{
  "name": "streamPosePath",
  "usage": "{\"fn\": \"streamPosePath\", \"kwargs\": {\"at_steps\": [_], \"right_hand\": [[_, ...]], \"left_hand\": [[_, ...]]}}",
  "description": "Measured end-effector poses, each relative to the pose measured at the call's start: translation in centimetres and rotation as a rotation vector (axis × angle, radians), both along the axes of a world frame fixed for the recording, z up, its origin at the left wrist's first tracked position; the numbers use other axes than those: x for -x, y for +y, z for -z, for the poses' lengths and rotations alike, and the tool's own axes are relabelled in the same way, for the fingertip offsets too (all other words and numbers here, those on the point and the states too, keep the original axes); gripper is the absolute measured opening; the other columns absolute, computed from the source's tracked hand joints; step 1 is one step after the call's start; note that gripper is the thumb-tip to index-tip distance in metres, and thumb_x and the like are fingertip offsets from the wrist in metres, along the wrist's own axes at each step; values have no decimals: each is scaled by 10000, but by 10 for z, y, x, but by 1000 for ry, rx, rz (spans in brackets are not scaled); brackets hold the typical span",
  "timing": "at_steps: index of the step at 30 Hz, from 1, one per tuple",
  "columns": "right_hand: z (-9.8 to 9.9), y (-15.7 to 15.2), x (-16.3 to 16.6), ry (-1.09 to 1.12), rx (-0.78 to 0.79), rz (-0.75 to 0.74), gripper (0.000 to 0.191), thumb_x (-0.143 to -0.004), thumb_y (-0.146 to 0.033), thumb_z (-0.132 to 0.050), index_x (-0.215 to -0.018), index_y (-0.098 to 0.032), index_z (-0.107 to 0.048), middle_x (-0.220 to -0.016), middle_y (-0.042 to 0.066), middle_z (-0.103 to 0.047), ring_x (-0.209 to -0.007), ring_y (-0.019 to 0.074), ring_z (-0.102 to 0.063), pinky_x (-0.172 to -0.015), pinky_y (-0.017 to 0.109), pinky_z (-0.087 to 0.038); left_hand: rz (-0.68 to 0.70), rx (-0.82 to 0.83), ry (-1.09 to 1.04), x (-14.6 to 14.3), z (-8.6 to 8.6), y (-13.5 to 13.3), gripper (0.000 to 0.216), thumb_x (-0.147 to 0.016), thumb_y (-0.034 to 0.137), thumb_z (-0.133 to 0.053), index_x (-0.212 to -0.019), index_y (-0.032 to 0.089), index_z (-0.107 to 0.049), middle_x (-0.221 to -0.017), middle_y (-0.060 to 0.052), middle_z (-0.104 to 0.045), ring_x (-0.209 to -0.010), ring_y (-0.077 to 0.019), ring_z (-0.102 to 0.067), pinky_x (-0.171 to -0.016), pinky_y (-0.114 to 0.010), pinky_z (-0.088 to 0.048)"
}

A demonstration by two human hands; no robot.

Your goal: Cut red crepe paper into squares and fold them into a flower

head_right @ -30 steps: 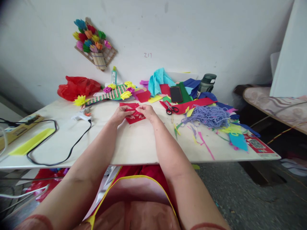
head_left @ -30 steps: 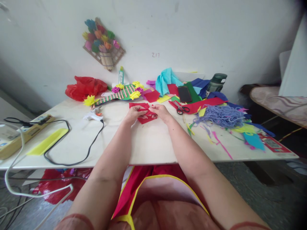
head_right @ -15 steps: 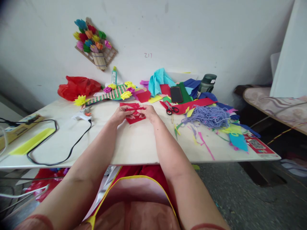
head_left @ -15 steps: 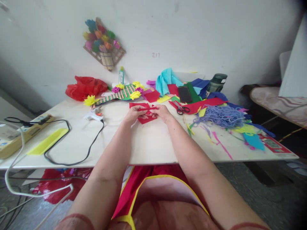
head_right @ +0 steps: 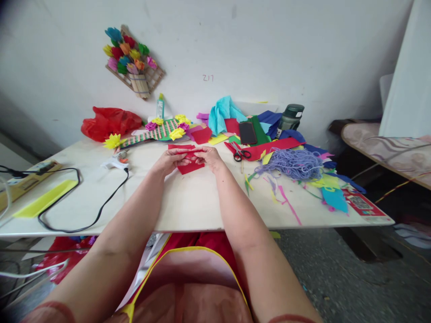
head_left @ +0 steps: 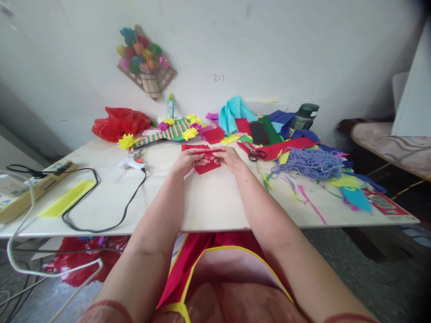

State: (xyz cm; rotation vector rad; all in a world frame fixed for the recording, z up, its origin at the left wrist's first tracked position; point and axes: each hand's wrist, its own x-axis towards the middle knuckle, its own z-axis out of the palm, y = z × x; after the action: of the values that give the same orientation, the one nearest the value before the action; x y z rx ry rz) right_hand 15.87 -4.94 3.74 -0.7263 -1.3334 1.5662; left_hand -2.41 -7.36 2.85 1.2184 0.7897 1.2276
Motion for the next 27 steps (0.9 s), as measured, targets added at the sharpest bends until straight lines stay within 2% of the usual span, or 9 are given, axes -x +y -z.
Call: {"fn": "streamPosePath", "kwargs": {"at_steps": [11,27], "right_hand": [[4,4,-3,39,-63,-72,192,-604,-123,-623,-787,-139,-677,-588,8,-665,-457,81,-550,-499,204,-451],[-1,0,-4,41,-98,-54,180,-590,-111,-561,-729,-124,-676,-574,12,-649,-441,82,-524,-499,216,-454]], "left_hand": [[-4,4,-38,1,-1,-1,286,-655,138,-689,-938,98,-666,-770,-102,-712,-673,-182,-682,-635,-240,-549],[2,29,-72,-1,-4,-4,199,-643,118,-648,-840,100,-672,-748,-100,-708,-727,-204,-684,-699,-291,-549]]}}
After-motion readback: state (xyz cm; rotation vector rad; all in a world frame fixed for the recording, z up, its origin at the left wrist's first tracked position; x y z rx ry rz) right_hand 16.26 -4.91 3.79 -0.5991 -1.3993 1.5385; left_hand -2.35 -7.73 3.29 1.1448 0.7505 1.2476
